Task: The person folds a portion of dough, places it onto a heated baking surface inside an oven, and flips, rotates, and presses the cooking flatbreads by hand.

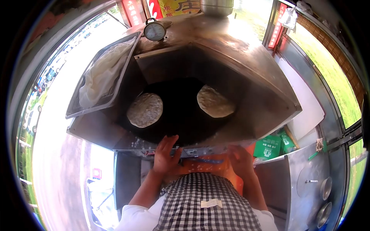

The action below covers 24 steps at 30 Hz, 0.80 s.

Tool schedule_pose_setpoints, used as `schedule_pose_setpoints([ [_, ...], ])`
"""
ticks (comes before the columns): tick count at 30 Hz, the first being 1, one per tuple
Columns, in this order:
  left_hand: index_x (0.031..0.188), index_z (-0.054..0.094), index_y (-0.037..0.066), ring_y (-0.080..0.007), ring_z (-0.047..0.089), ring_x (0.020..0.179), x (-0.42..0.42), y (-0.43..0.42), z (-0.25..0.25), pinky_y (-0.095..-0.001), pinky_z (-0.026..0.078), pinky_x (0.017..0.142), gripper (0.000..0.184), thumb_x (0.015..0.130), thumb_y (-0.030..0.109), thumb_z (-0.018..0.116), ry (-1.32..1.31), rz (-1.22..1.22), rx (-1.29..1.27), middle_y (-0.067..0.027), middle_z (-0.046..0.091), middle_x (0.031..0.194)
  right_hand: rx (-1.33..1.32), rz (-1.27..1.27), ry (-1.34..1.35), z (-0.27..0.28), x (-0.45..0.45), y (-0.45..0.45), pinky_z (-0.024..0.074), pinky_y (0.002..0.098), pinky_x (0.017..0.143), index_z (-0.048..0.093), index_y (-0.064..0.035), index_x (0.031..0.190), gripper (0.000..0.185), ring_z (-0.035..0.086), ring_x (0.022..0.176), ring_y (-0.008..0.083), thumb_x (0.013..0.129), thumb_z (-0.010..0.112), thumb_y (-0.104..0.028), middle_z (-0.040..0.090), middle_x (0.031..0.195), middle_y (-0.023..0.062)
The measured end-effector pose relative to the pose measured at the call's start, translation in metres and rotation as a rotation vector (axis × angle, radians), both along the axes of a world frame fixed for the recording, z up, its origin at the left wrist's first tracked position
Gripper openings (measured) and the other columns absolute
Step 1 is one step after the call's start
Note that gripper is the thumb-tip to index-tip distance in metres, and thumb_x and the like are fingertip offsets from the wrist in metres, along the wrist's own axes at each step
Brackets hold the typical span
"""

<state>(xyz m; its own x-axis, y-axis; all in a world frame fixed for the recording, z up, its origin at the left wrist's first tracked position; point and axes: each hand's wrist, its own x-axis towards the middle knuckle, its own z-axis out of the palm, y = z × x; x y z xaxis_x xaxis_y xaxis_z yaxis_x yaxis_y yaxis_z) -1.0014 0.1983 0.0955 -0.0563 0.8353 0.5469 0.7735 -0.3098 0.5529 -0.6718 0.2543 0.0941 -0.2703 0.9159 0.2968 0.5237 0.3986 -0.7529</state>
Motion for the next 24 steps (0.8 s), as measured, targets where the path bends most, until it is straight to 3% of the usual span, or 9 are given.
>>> schedule_pose_setpoints([
  [12,0.133,0.066,0.003,-0.0431,0.068,0.113,-0.001,-0.009,-0.002,-0.0563,0.051,0.109,0.049,0.086,0.011,0.078,0.009,0.097,-0.018,-0.0171,0.072,0.123,-0.035,0.085,-0.036,0.001,-0.013,0.019,0.0589,0.0425,0.083,0.070,-0.0040,0.119,0.025,0.073,0.102,0.0357,0.096,0.070,-0.013,0.074,0.113,0.0182],
  [15,0.130,0.067,0.001,-0.0431,0.069,0.110,-0.003,-0.012,-0.002,-0.0535,0.050,0.110,0.050,0.082,0.006,0.078,-0.005,0.115,-0.019,-0.0209,0.071,0.120,-0.041,0.102,-0.035,0.002,-0.019,0.022,0.0589,0.0420,0.083,0.070,-0.0041,0.120,0.025,0.073,0.101,0.0349,0.096,0.071,-0.014,0.074,0.113,0.0178],
  [24,0.134,0.065,0.004,-0.0458,0.067,0.116,-0.011,-0.022,-0.010,-0.0547,0.051,0.109,0.052,0.084,0.012,0.078,-0.012,0.190,-0.063,-0.0167,0.071,0.126,-0.138,0.163,0.014,0.008,-0.035,0.031,0.0657,0.0374,0.077,0.069,-0.0031,0.121,0.025,0.074,0.102,0.0295,0.097,0.071,-0.012,0.073,0.114,0.0165],
])
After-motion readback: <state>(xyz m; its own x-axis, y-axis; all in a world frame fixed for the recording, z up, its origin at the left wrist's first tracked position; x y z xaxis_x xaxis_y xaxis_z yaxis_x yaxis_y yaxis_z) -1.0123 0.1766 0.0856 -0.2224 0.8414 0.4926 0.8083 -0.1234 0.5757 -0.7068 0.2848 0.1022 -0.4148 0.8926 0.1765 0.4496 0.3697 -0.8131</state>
